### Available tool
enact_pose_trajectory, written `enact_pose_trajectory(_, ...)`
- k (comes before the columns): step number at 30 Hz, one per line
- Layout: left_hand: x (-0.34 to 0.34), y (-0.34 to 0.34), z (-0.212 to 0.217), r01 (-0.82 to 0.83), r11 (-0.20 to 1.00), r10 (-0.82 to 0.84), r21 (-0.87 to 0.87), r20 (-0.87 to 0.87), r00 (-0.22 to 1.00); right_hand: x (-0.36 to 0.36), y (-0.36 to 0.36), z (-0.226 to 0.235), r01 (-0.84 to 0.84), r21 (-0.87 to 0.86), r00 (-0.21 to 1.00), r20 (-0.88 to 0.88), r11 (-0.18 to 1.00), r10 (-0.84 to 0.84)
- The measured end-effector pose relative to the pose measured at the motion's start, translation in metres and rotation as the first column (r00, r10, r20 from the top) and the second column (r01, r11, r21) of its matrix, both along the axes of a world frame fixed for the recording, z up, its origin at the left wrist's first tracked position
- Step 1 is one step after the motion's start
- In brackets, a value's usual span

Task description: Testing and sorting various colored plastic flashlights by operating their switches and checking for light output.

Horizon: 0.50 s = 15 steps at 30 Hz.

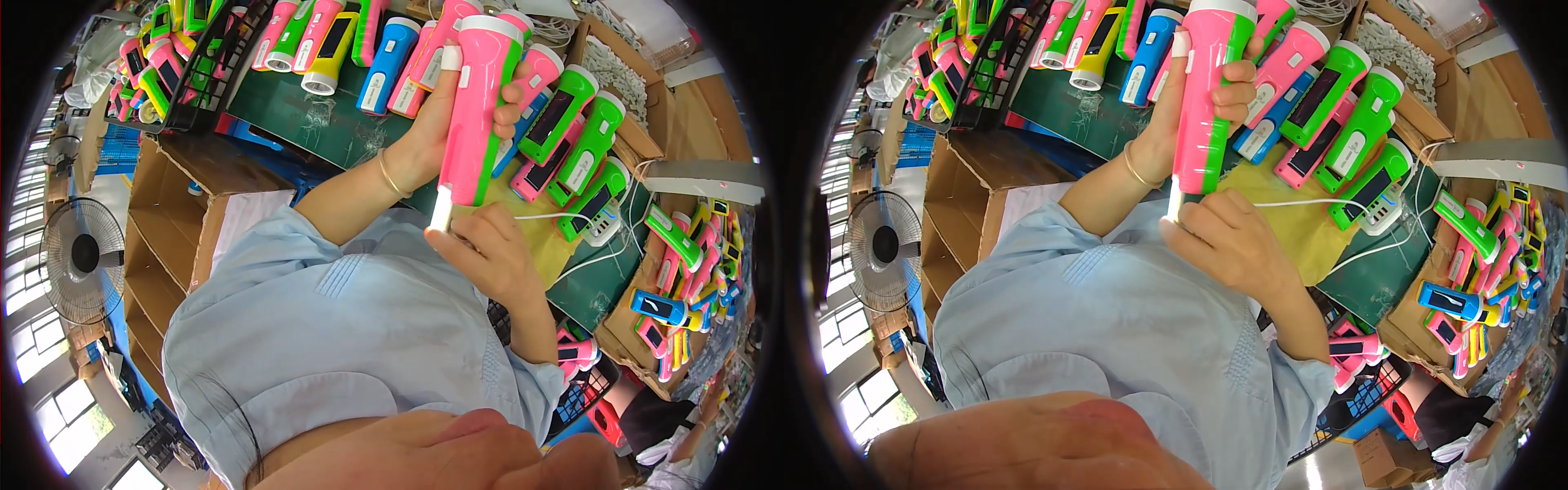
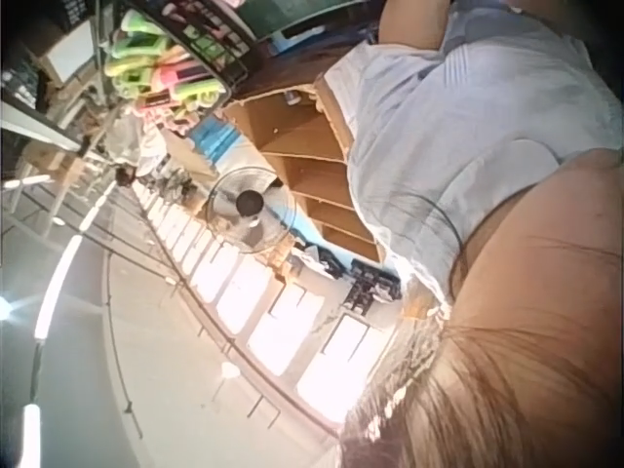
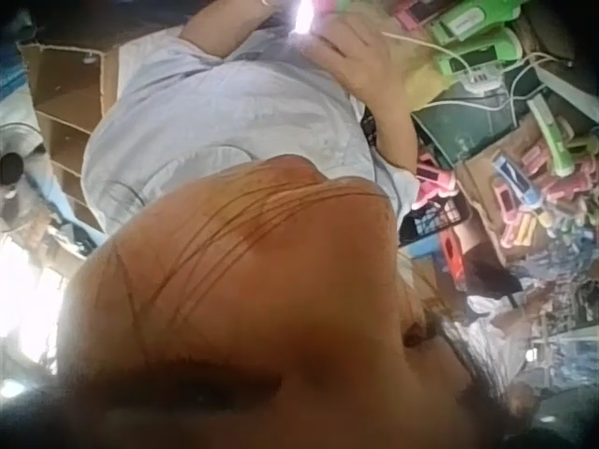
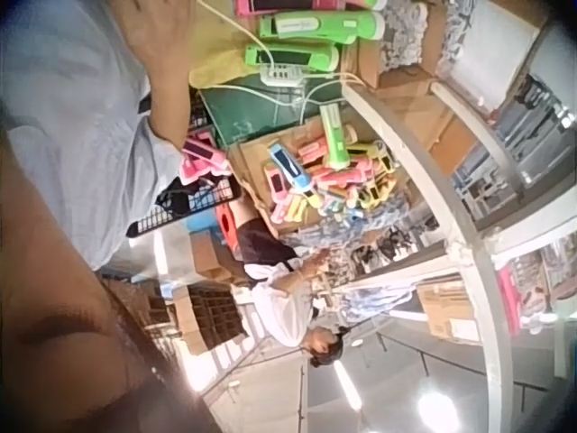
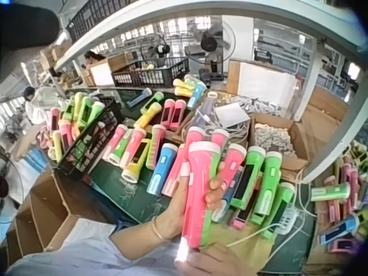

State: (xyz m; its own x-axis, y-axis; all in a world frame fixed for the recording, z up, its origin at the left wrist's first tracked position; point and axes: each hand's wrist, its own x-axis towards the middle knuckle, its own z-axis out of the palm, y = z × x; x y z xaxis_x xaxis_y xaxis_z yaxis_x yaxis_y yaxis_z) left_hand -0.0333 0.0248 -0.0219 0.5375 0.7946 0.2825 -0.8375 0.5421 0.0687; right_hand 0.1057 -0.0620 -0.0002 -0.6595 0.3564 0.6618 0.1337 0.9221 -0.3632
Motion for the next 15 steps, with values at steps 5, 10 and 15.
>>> enact_pose_trajectory(5,0.005,-0.003,0.001,-0.142,0.975,0.159,0.172,-0.089,0.983,-0.030,-0.001,-0.011,0.660,-0.193,0.723,-0.103,0.727,-0.683)
enact_pose_trajectory(10,0.003,-0.016,-0.001,-0.283,0.821,0.554,0.495,-0.575,0.602,-0.028,0.010,-0.027,0.377,-0.771,0.728,-0.096,0.513,-0.679)
enact_pose_trajectory(15,-0.005,-0.017,0.025,-0.226,0.850,0.526,0.476,-0.739,0.422,0.013,0.015,-0.039,0.096,-0.888,0.824,-0.182,0.450,-0.536)
